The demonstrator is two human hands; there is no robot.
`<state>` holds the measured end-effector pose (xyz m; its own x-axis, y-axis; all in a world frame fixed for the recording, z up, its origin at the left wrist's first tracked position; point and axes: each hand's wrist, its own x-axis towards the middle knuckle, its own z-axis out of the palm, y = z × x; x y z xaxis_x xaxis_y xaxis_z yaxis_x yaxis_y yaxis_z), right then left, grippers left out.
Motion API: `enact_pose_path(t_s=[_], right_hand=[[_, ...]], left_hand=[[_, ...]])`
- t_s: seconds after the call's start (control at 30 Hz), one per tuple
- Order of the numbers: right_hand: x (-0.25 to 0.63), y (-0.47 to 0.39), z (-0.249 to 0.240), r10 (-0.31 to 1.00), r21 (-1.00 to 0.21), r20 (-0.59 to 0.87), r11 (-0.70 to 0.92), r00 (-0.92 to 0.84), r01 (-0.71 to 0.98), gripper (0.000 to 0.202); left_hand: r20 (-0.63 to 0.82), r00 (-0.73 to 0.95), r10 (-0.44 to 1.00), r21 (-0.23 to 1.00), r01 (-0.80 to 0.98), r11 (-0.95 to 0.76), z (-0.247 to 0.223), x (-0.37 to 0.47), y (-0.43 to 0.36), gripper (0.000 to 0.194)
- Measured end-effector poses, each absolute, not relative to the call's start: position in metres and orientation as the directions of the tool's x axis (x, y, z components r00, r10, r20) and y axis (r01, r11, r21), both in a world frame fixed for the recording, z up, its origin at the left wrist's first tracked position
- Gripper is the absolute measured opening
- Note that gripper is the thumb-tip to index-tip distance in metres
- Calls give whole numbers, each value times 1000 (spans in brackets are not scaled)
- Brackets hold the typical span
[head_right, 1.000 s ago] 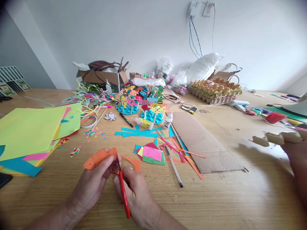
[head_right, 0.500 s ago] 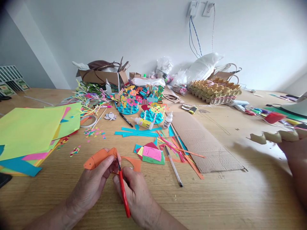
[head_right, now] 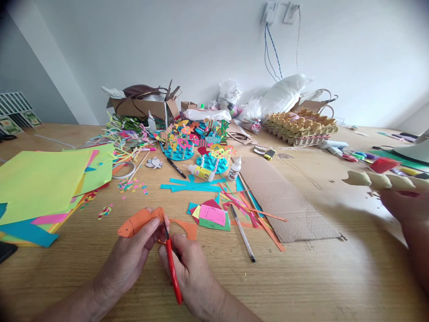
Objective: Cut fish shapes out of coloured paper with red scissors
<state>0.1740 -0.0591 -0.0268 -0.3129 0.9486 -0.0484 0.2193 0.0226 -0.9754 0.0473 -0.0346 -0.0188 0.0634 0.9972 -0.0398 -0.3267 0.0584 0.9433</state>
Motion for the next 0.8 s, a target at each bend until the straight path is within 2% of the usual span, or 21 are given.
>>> enact_pose_path(t_s=[0.63,0.8], right_hand=[[173,-59,-30,951,-965,-40,42,-306,257,26],[176,-59,-29,949,-966,-46,37,-313,255,27]], left_hand=[[-50,60,997,938,-339,67,-22,47,-33,8],[-40,107,993,946,-317,72,-21,45,-32,10]])
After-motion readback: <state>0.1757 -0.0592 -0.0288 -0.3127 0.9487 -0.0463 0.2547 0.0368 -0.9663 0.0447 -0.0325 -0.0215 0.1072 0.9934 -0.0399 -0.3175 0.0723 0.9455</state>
